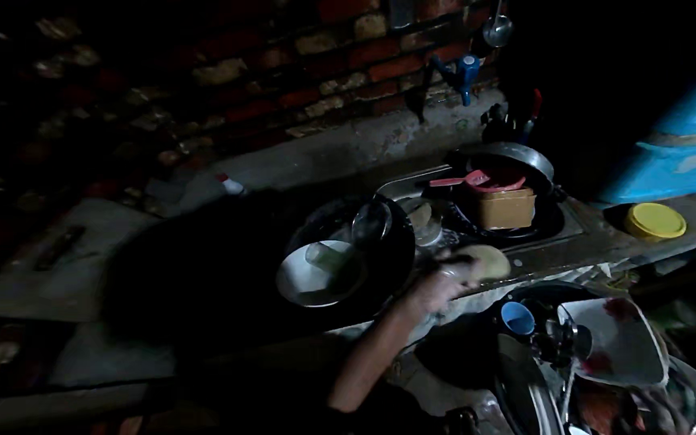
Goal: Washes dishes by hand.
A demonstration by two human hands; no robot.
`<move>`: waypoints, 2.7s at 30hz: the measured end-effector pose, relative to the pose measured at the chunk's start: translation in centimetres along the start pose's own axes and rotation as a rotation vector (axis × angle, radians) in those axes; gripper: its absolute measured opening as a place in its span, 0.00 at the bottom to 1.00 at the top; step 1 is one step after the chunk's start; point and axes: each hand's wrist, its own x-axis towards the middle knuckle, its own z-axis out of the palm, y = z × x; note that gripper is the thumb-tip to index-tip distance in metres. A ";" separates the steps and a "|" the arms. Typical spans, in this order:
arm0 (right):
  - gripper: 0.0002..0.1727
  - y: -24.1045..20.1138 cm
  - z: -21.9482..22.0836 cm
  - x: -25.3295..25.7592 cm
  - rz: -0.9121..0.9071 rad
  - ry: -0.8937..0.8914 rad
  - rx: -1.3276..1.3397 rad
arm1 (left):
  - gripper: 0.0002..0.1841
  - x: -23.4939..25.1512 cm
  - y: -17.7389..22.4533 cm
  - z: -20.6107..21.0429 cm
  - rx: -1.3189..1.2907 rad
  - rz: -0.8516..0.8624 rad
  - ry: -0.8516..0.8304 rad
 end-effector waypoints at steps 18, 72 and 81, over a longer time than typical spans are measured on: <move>0.39 -51.1 28.1 -2.1 -0.664 -1.281 -0.207 | 0.28 -5.7 13.4 -27.7 0.067 0.359 0.403; 0.75 -47.1 23.5 2.1 0.065 -1.055 1.358 | 0.12 3.8 8.0 -24.6 0.614 0.749 0.384; 0.75 -46.9 23.8 2.6 0.011 -1.056 1.181 | 0.11 4.5 7.6 -24.7 0.705 0.736 0.384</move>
